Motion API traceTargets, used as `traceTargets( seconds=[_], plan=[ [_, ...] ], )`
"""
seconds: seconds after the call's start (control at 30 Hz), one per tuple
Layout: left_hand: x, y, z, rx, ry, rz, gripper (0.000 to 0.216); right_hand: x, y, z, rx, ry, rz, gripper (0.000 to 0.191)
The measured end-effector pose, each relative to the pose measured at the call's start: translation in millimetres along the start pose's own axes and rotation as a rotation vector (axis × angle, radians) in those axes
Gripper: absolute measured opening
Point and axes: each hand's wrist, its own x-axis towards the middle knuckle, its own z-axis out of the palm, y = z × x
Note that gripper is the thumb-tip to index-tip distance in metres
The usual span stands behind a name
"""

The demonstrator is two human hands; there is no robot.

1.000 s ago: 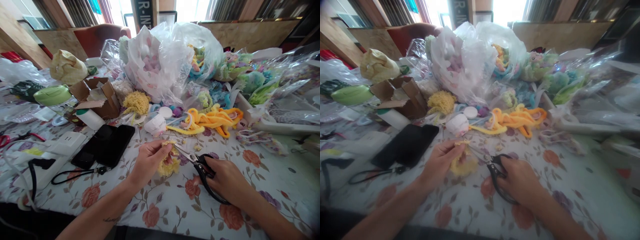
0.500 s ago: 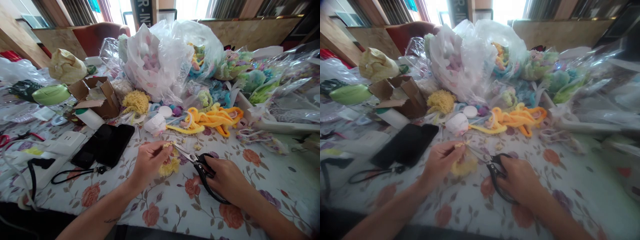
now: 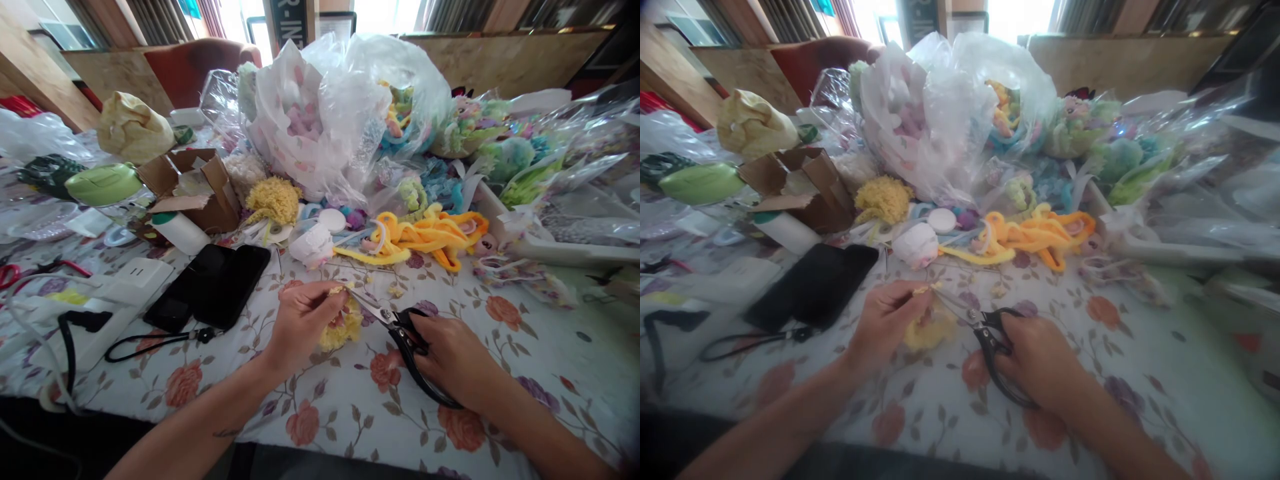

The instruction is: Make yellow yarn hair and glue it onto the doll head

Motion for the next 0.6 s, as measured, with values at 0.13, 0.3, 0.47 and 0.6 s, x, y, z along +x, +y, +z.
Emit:
traceTargets(
  seconds=[0.13,0.3,0.47,0.6],
  plan=[
    [-1.2,-1.7,0.3,0.037,0.014,0.052,0.025,-0.2,-0.8,-0.3,0.021,-0.031,0.025,0.018],
    [-2.0,-0.7,1.1,0.049,0.015,0.095,0.026,-0.6,1.4,-2.0,0.05,-0.073,0.032,0.015],
    [-0.5,1.9,0.2,0.0,0.018,0.076,0.023,-1.8,2.1,-3.7,0.011,-0.026,0.023,0.02],
    [0.5,2.1,-0.1,-0.002,0.022,0.077,0.024,-0.9,1.5,-2.9,0.002,-0.023,0.023,0.021]
  ],
)
